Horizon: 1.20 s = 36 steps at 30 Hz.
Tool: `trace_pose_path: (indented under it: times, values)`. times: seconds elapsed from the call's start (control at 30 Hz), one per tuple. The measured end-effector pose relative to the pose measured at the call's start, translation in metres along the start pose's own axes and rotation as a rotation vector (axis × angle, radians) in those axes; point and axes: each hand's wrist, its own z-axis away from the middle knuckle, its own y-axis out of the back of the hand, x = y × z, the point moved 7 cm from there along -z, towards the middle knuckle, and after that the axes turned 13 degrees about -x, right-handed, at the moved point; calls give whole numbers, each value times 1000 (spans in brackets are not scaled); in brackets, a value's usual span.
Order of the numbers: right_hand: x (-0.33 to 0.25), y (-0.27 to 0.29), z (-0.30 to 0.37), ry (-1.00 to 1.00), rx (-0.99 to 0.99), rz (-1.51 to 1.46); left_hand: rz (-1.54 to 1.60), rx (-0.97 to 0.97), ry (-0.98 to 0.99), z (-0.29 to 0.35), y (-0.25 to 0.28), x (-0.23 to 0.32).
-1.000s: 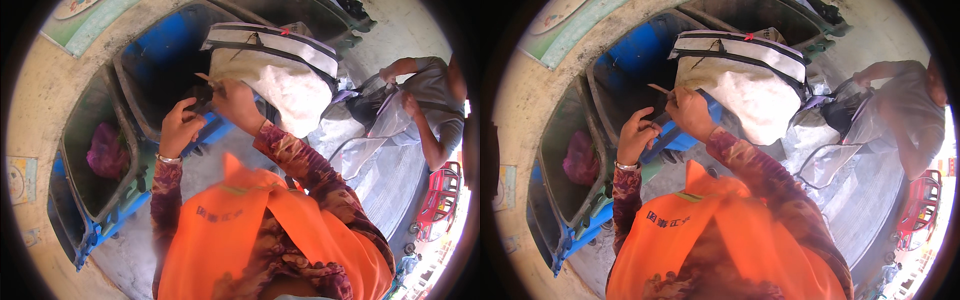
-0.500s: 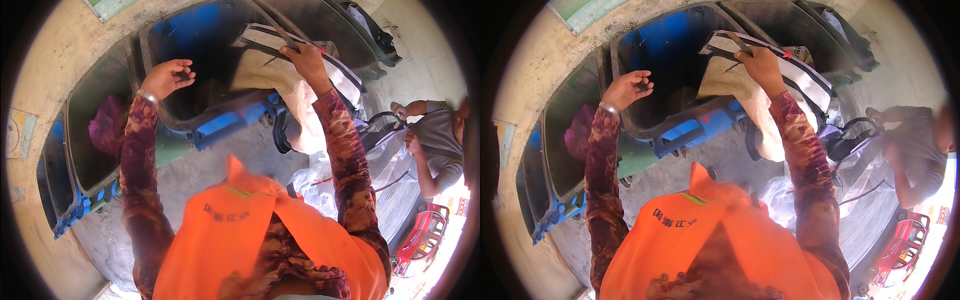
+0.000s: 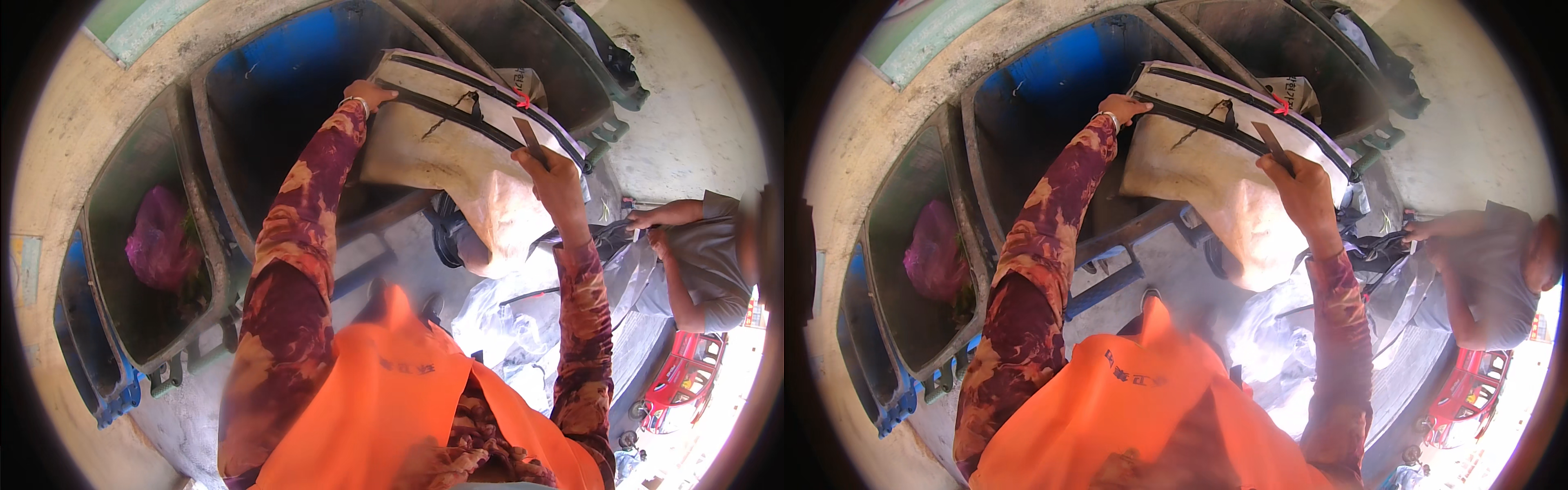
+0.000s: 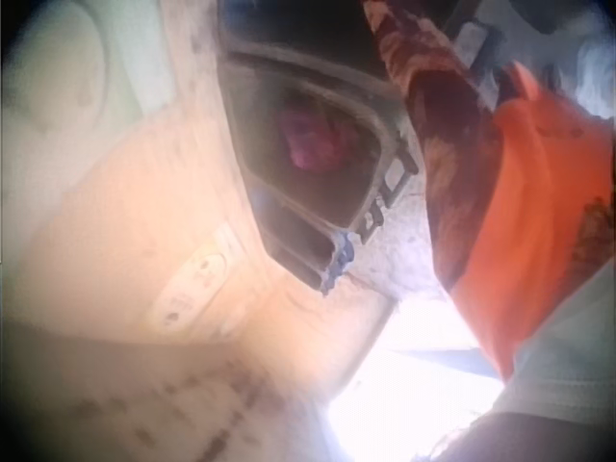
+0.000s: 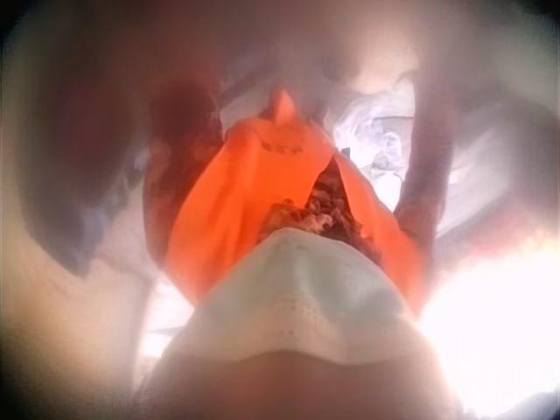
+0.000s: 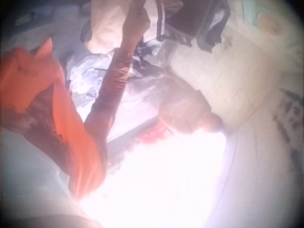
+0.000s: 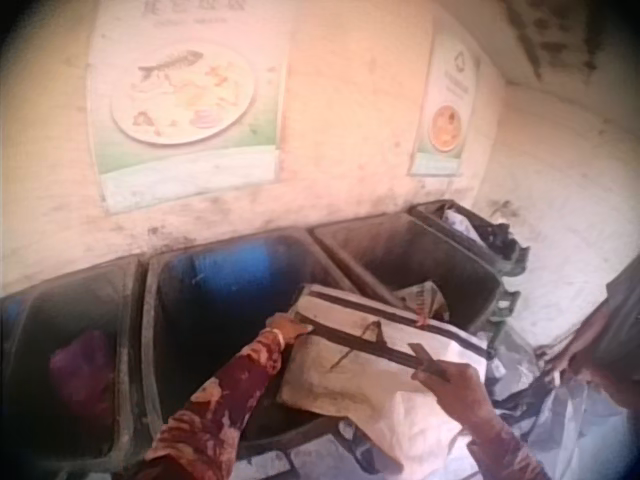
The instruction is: The person uses a knife to cut and remove parts of a purple and white bag, including straps and fabric sections, while another person assists by holding the bag. The person works on the bag both standing and squatting, removing pieces and placing them aside.
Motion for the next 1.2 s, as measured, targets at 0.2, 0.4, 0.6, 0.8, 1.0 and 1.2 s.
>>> trace_pose_path:
  times: [0.2, 0.4, 0.6, 0.8, 1.0, 1.2]
  values:
    - [27, 14, 14, -60, 6, -100, -30, -170, -2, -31, -10, 7]
    - [36, 12, 5, -52, -44, 76, 337, -301, -4, 18, 20, 17]
    - [9, -11, -17, 95, -188, 64, -520, 66, -382, 100, 77, 75]
    - [-54, -52, -41, 392, -177, 206, -743, 301, -463, 169, 94, 108]
    - [-83, -71, -80, 220, -209, -351, -345, 314, -494, 194, 105, 106]
    - [-111, -117, -117, 130, -26, -364, 16, 306, -591, 193, 97, 100]
